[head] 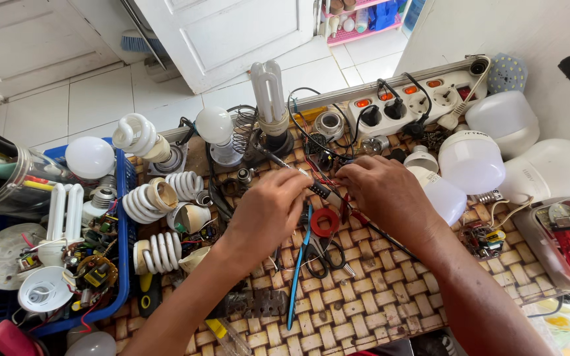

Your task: The person repairs a small electronic circuit board by hand, connecting wires and manipulating components on a cluttered workbench filled with light bulbs and tools.

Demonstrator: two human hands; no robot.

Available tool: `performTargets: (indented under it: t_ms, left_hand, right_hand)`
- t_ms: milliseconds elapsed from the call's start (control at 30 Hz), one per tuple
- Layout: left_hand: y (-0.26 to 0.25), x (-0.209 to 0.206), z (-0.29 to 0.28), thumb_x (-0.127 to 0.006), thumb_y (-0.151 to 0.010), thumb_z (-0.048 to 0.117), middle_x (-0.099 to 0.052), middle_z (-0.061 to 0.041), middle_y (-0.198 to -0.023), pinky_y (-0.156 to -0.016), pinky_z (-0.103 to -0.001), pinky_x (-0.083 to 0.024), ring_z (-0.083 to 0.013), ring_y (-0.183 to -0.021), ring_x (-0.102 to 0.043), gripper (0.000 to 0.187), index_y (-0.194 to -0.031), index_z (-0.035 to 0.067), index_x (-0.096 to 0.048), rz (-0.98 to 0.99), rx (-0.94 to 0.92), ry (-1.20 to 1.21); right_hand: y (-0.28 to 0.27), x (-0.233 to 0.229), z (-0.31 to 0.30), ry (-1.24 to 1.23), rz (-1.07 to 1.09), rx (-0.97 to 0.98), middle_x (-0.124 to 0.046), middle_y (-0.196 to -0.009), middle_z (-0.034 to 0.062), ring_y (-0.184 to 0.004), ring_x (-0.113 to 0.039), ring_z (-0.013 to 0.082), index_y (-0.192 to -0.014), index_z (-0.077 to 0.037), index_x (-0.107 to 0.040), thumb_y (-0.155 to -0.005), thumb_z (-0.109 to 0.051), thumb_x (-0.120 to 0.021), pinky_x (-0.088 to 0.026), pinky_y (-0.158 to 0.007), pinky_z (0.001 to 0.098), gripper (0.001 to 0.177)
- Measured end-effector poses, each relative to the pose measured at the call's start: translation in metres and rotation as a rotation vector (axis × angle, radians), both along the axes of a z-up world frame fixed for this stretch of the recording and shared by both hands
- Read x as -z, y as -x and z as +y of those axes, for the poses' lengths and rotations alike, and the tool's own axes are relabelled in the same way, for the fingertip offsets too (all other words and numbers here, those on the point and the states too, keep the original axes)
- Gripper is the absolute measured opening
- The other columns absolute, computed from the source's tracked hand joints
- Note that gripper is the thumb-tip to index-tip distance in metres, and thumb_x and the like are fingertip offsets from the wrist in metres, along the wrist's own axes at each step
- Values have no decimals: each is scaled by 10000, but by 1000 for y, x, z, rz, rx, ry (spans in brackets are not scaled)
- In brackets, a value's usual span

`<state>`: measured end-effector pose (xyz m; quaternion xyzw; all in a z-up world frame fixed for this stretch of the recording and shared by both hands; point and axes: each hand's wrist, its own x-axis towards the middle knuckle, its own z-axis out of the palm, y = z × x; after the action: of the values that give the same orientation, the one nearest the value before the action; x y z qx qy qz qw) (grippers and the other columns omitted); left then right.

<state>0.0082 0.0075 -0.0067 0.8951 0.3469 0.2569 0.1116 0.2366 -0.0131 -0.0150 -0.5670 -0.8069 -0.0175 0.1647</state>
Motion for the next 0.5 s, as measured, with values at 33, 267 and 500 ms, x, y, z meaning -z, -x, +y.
performTargets:
  t_ms: [33, 267, 500]
  left_hand:
    - [-6, 5, 6, -574, -923, 91, -636, -90, -1068, -789, -386, -566, -314, -1018, -664, 204, -1113, 109, -646, 4, 2, 0]
    - [-44, 22, 19, -636, -772, 58, -625, -16, -931, -653, -332, -506, -233, -857, -629, 193, -942, 148, -648, 286, 27, -330]
    - [-48, 19, 36, -608, -759, 7, -598, -35, -840, -631, -323, -504, -239, -802, -626, 127, -825, 115, -592, 240, 80, -249]
  right_hand:
    - [1, -2, -1, 0, 4, 2, -699, -944, 19, -885, -690, 235, -1086, -215, -692, -956, -229, -619, -545, -741, 371, 150]
    - [-6, 7, 1, 70, -45, -26, -601, -1019, 20, -911, -653, 286, -949, -169, -697, -936, -221, -580, -555, -701, 390, 128]
    - [-7, -9, -1, 111, -42, -30, -592, -1037, 36, -946, -655, 305, -959, -147, -690, -890, -189, -609, -570, -673, 397, 114]
